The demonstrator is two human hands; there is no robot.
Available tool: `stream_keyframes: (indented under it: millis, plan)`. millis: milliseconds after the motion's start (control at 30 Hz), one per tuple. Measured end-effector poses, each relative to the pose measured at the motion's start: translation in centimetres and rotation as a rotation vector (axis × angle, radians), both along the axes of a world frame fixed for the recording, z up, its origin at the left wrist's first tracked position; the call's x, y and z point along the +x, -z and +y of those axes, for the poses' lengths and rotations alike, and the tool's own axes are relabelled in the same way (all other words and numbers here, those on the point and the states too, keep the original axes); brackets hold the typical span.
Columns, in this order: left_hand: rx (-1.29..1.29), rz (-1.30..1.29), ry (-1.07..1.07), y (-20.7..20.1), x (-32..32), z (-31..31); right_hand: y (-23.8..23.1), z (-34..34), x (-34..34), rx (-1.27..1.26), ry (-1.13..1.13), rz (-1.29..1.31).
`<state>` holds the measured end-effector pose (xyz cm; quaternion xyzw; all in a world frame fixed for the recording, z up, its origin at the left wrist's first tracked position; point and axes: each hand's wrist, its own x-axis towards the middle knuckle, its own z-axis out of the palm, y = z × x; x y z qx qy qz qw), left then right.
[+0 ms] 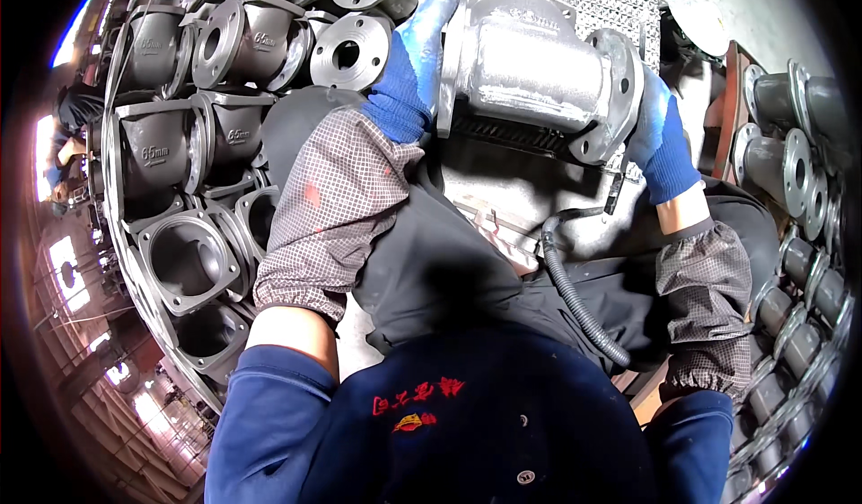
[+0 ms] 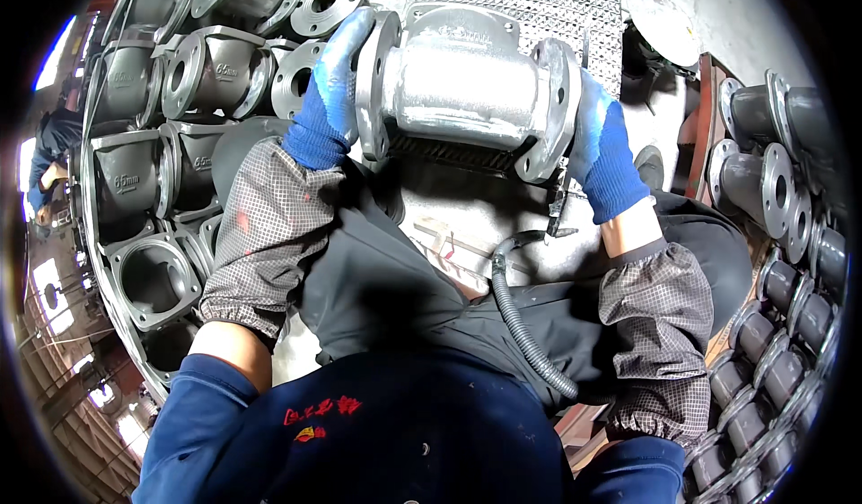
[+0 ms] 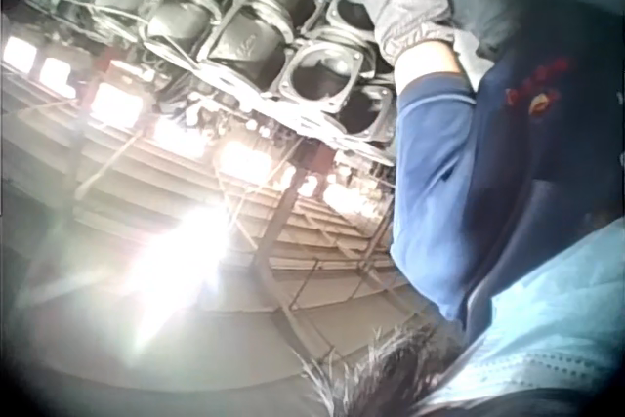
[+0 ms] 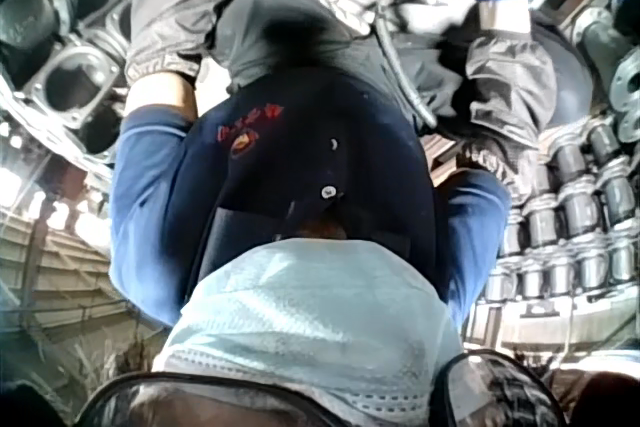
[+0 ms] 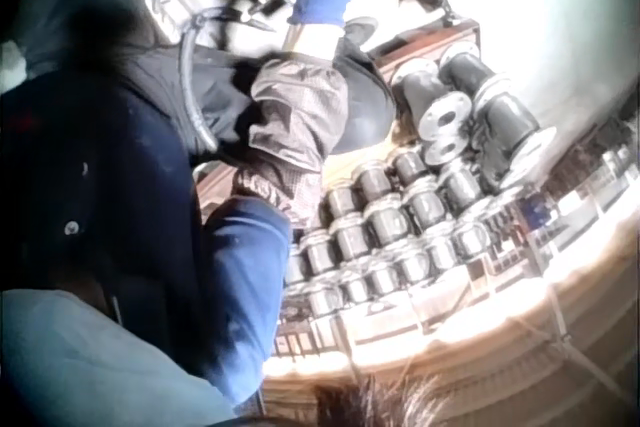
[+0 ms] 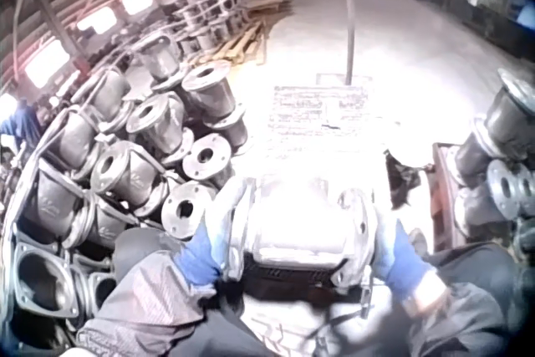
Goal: The person handles metal valve bodies by hand, turning them over to view different sides and using a scraper on the internal surfaces and flange holes.
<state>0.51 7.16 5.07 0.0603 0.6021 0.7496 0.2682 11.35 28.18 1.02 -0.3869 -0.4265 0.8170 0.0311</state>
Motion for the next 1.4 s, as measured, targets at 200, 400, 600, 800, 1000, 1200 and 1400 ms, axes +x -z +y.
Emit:
stream_keyframes:
  millis: [200, 400, 600, 800, 1000, 1200, 1400]
  plan:
    - [-0.006, -0.133, -0.078, -0.8, -0.5, 0.6, 0.6, 0.6, -0.7, 0.399, -0.284, 0.183]
    - [0.091, -0.156, -0.079, 0.8, -2.4, 0.0, -0.6, 0.0, -1.5, 0.063, -0.118, 0.123]
    - [0.083, -0.212, -0.115, 1.9, -3.8, -0.8, 1.0, 0.3, -1.7, 0.125, -0.186, 0.041]
    - [0.043, -0.233, -0.224, 2.9, -4.5, -1.2, 0.3, -0.5, -2.3, 0.298, -0.233, 0.109]
    - [0.088, -0.275, -0.253, 3.3, -4.7, -0.2, 3.1, -1.2, -3.3, 0.445, -0.007, 0.139]
    - [0.069, -0.22, -0.284, 5.8, -4.6, -0.6, 5.6, -0.7, -3.9, 0.453, -0.022, 0.091]
    - [0.032, -0.28, -0.315, 4.5, -3.3, 0.0, 4.0, -0.2, -4.0, 0.392, -0.026, 0.081]
